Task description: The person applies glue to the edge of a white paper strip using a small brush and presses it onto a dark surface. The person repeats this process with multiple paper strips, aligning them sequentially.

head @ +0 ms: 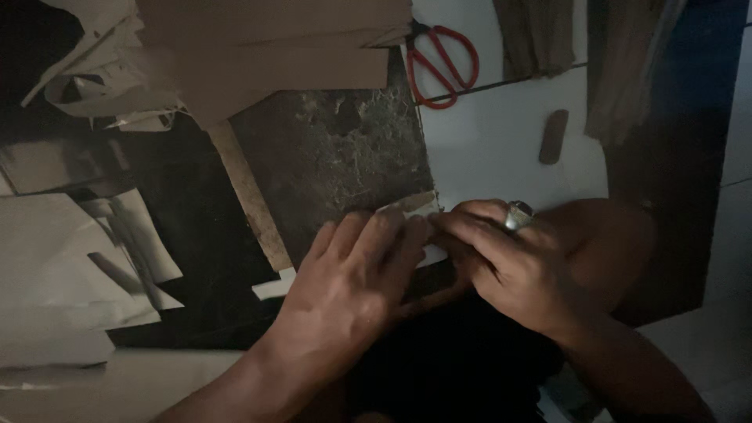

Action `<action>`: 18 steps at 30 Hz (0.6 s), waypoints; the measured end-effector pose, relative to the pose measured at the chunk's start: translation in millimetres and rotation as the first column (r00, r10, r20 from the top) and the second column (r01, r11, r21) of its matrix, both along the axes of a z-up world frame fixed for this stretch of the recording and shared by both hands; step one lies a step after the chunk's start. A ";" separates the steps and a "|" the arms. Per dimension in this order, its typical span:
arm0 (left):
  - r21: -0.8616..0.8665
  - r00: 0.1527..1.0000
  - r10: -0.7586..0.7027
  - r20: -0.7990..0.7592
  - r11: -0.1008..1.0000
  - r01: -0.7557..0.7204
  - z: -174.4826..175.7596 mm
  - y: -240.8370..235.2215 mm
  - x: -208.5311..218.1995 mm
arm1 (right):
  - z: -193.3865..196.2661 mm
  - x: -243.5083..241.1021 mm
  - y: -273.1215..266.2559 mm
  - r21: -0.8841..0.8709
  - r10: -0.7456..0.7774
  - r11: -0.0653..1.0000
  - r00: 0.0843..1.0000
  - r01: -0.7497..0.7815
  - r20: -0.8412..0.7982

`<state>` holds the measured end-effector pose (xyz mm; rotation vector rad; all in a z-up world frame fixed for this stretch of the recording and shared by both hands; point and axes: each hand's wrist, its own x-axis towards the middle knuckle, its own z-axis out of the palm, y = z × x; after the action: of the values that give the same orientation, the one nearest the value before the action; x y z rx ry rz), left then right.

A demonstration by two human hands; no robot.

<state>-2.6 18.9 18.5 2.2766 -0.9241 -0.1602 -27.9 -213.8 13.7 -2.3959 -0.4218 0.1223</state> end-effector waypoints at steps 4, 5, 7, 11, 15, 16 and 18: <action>-0.060 0.994 0.022 -0.106 0.998 -0.028 -5.6 -0.9 -3.3 | -7.1 -1.1 -11.0 -0.061 0.083 0.995 0.995 -0.079 0.062; -0.065 0.991 0.019 -0.132 0.997 -0.027 -5.9 -0.6 -3.1 | -8.6 -0.4 -13.8 -0.083 0.083 0.993 0.996 -0.081 0.017; -0.081 0.982 0.007 -0.186 0.996 -0.023 -7.1 -1.3 -2.9 | -11.4 -0.2 -19.2 -0.129 0.077 0.988 0.994 -0.086 -0.075; -0.087 0.997 0.023 -0.069 0.996 -0.028 -7.2 -0.1 -2.9 | -12.7 -3.5 -22.2 -0.047 0.089 0.995 0.996 -0.087 0.032; -0.050 1.000 -0.001 -0.009 0.999 0.001 -8.4 0.6 -5.8 | -18.8 -10.9 -17.5 -0.062 0.122 0.992 0.976 -0.112 0.181; -0.029 1.000 -0.014 0.012 0.999 0.014 -9.1 -0.1 -5.7 | -21.4 -11.4 -17.5 -0.115 0.144 0.986 0.960 -0.119 0.239; 0.021 0.998 -0.061 0.010 0.998 0.061 -10.1 -0.7 -4.6 | -25.5 -11.0 -18.4 -0.173 0.182 0.976 0.936 -0.134 0.300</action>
<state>-7.2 18.1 8.3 2.2709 -1.0028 -0.1846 -38.9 -232.3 -11.9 -2.5339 -0.7802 -0.1661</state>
